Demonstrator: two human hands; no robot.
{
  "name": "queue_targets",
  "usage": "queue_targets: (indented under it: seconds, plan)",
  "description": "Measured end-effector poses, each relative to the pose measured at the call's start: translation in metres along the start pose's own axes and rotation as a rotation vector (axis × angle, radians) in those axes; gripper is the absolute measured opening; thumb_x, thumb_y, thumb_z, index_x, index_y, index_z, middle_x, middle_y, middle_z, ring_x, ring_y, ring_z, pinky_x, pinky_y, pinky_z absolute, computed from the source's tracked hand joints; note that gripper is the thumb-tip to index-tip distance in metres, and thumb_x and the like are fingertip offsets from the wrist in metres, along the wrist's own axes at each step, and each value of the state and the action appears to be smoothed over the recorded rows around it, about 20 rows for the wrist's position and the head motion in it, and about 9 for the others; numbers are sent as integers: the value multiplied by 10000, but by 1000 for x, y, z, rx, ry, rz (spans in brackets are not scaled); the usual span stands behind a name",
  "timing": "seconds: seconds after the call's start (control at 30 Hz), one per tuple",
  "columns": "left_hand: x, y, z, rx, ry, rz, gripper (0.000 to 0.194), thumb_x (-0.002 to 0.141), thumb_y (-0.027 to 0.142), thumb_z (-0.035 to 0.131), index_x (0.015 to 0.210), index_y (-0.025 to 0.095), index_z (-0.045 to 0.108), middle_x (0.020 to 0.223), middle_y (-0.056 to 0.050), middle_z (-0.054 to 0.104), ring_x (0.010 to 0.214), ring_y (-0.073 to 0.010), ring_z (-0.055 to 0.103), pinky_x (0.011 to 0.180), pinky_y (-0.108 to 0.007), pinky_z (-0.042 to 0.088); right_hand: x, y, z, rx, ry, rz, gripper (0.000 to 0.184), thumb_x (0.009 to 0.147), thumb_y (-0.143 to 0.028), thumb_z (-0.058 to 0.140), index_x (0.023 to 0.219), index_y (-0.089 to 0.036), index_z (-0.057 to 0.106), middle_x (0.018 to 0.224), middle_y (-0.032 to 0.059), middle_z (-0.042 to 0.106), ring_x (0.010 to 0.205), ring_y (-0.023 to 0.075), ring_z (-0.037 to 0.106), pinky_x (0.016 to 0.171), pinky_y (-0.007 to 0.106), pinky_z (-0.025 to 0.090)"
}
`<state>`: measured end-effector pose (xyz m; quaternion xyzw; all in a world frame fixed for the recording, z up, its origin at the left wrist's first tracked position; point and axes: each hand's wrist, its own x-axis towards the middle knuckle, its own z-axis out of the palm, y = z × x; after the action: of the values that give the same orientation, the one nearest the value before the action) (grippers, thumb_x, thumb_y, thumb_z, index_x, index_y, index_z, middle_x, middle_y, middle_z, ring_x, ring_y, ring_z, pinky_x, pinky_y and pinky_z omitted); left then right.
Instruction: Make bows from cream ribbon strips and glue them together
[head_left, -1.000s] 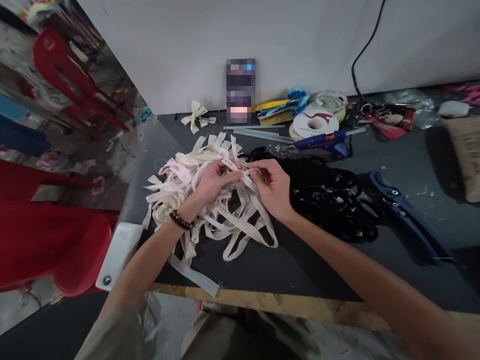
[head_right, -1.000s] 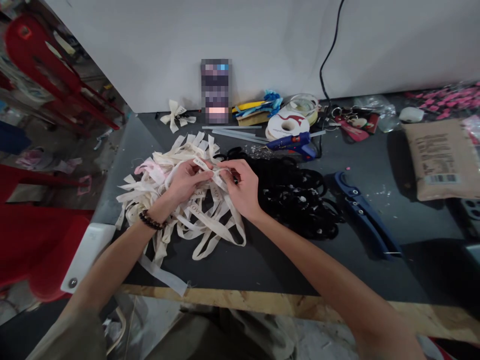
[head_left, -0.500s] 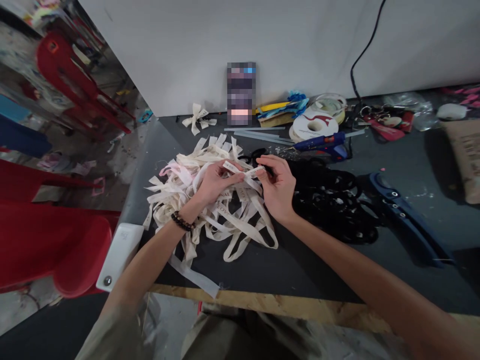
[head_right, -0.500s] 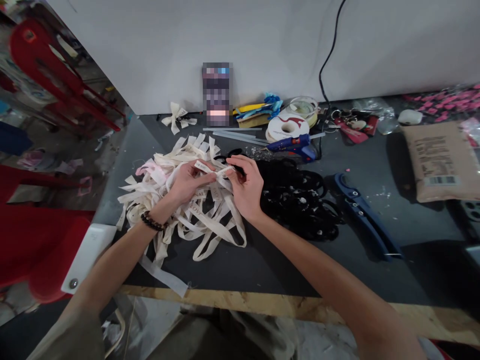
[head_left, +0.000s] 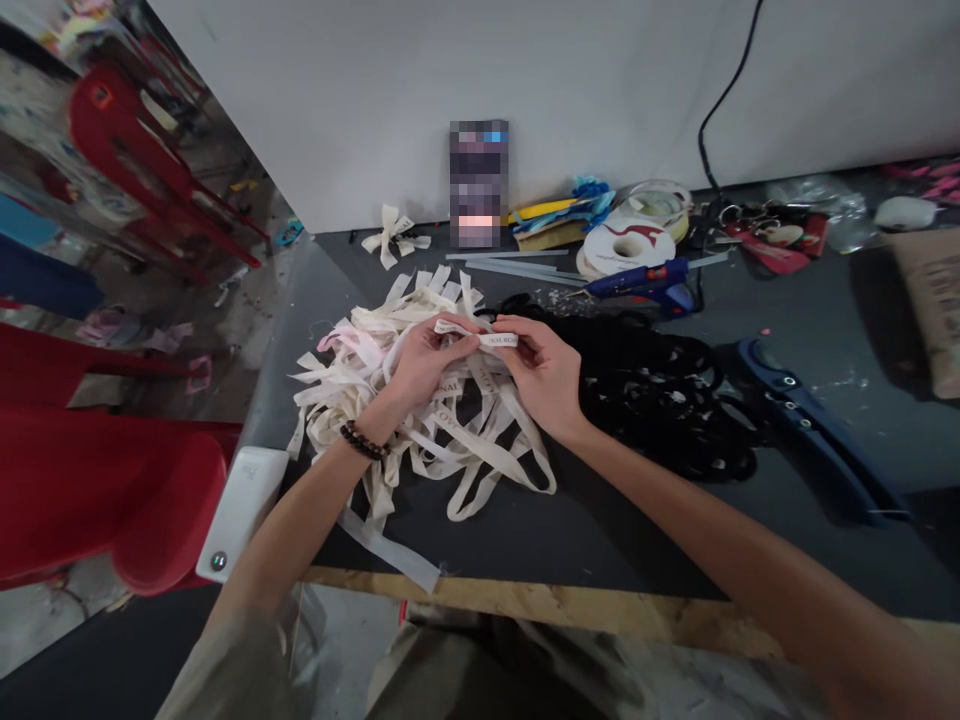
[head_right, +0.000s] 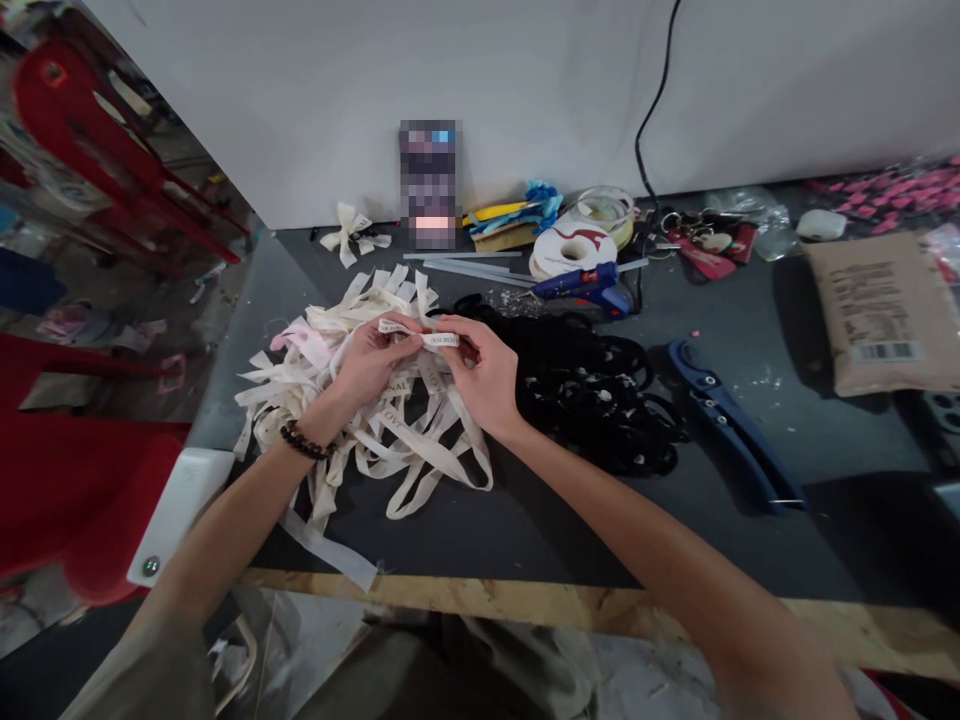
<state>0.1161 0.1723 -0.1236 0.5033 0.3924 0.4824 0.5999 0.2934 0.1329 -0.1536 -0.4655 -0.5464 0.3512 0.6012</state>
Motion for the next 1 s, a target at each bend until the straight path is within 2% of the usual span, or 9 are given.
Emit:
queue_targets:
  seconds: [0.13,0.23,0.33,0.43,0.53,0.6,0.7,0.87,1.0]
  plan:
    - [-1,0,-1,31,1,-42,349,690,493,1079,838,258,868,814,-14,799,721,-137,697,694,-287,572,1,-1,-1,9,44,-26,112,1022,-425,811,1041,-335,875,1254,50,899,1207,279,860,1063,513,726]
    - [-1,4,0,46,-3,-73,362,647,499,1088,832,261,887,810,-13,800,724,-149,713,704,-304,597,1,-2,-3,9,80,-16,224,1034,-552,810,1037,-337,872,1214,50,906,1169,286,868,1055,518,733]
    - [-1,5,1,34,-7,-75,376,628,517,1090,824,261,896,791,-3,796,696,-141,700,705,-304,605,0,-4,-3,20,101,20,357,1015,-673,811,1123,-335,859,1159,52,904,1106,287,879,1006,498,746]
    - [-2,4,1,35,-15,-75,370,650,518,1086,836,258,900,805,-12,809,667,-129,676,657,-287,574,-1,-7,-3,33,88,46,449,994,-746,807,1179,-338,833,1105,44,893,987,272,876,896,469,756]
    - [-2,3,-1,61,-17,-66,350,682,525,1066,844,262,901,823,-22,820,664,-131,667,623,-284,546,-2,-9,-3,24,34,85,494,1010,-803,748,1118,-327,818,868,7,837,695,218,790,690,408,713]
    - [-2,2,-1,70,-15,-50,338,687,522,1062,838,268,898,842,-25,824,693,-140,687,653,-293,566,-2,-9,-4,14,7,97,526,1017,-832,712,1066,-316,804,769,-13,785,596,191,722,618,378,668]
    - [-1,1,-1,67,-21,-40,338,696,517,1064,838,265,888,860,-31,822,727,-147,711,697,-302,590,-1,-7,-4,14,3,76,531,1024,-832,700,1105,-313,778,845,-3,811,659,193,753,668,378,681]
    - [-2,-1,-1,50,45,-28,425,671,552,1082,922,266,893,888,-14,829,737,-140,718,703,-274,596,-1,-7,-4,36,-26,38,507,1047,-778,698,1301,-340,728,1129,45,881,925,242,855,892,441,730]
    - [-2,-1,-3,26,17,-54,464,687,530,1089,1007,255,896,841,3,810,734,-139,728,726,-270,608,-4,-8,-3,68,-75,39,555,1040,-775,703,1384,-340,702,1158,50,885,991,256,856,935,454,722]
